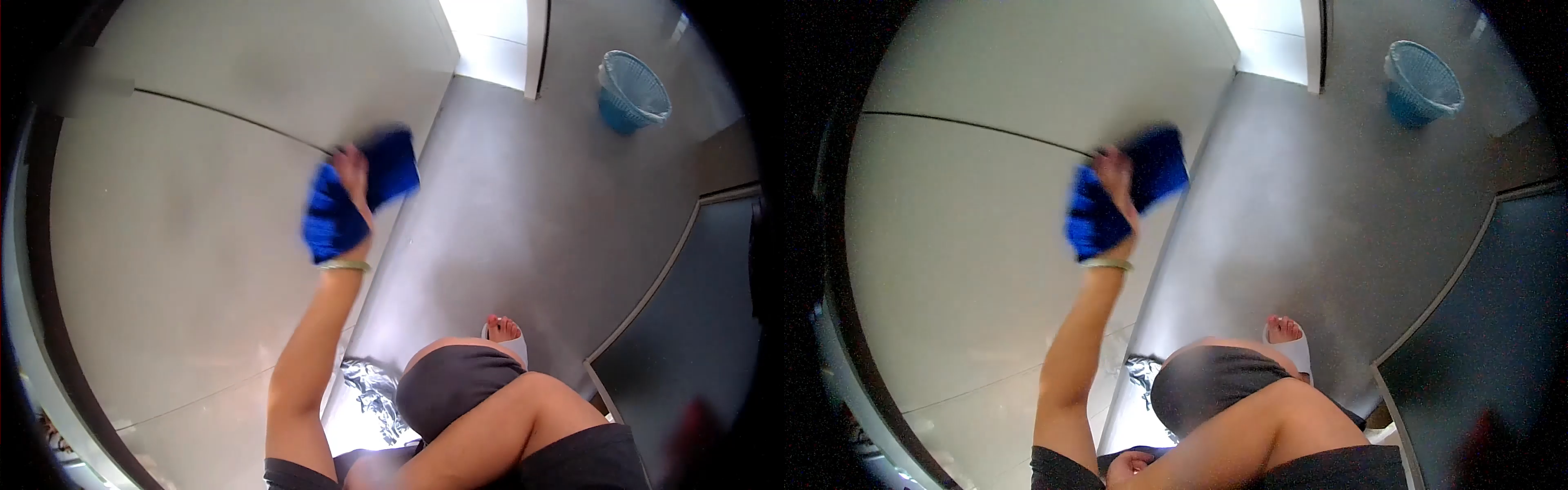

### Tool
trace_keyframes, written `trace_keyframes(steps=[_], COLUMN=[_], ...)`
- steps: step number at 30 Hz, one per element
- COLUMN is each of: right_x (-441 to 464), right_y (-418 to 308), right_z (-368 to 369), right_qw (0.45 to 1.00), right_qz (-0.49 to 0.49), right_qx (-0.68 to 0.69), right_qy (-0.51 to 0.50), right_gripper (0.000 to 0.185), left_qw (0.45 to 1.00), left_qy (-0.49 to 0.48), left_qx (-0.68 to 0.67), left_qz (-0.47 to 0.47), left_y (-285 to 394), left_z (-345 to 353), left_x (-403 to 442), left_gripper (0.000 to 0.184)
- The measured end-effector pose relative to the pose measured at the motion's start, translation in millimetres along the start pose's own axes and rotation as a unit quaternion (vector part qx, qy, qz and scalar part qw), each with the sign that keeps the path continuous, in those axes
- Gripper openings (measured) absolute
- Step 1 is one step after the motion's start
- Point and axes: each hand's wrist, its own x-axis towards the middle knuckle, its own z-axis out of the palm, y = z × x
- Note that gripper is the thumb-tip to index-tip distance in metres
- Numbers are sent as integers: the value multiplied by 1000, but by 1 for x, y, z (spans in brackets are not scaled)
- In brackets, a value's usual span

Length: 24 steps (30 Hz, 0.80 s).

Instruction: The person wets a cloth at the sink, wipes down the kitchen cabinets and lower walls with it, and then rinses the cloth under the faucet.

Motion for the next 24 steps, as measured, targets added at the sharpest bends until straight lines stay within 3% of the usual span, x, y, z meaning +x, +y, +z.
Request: trace_keyframes(steps=[2,4,6,9,12,13,15,16,17,18,19,20,22,23,24], right_x=[-2,-4,-5,-5,-4,-2,1,2,2,2,3,4,6,7,6], right_y=[-3,-5,-8,-13,-13,-14,-16,-19,-22,-23,-26,-28,-32,-33,-35], right_z=[0,-2,-3,-6,-7,-4,-2,-1,1,3,5,7,9,8,6], right_qw=[1000,1000,999,998,996,996,994,993,991,989,988,986,984,982,981], right_qz=[-4,-6,-7,-13,-13,-12,-12,-12,-15,-15,-15,-14,-14,-13,-14], right_qx=[-4,-3,-3,-6,-10,-12,-17,-22,-30,-40,-47,-53,-61,-64,-68], right_qy=[-15,-24,-36,-57,-82,-91,-107,-119,-128,-139,-148,-156,-169,-175,-180], right_gripper=[21,21,21,21,21,21,21,21,21,21,21,21,21,21,21], left_qw=[983,927,883,857,864,863,906,902,926,949,889,834,932,910,944], left_qy=[42,107,235,201,89,-1,-184,-254,-328,-239,-288,-191,-235,-338,-303], left_qx=[175,353,401,472,477,485,357,344,171,-119,-208,-335,-140,-93,19], left_qz=[36,62,67,-53,-130,-143,-136,-67,-72,-164,-289,-394,-236,-221,-132], left_y=[-10,-40,-81,-68,-51,-30,-22,-14,-11,-26,-23,-19,-27,-27,-37], left_z=[-93,-171,-223,-246,-194,-167,-92,-57,-40,2,-13,-7,-46,-80,-97], left_x=[54,76,74,43,-25,-48,-139,-187,-222,-294,-296,-320,-305,-288,-281], left_gripper=[44,51,52,64,60,49,51,59,61,49,39,33,33,51,53])
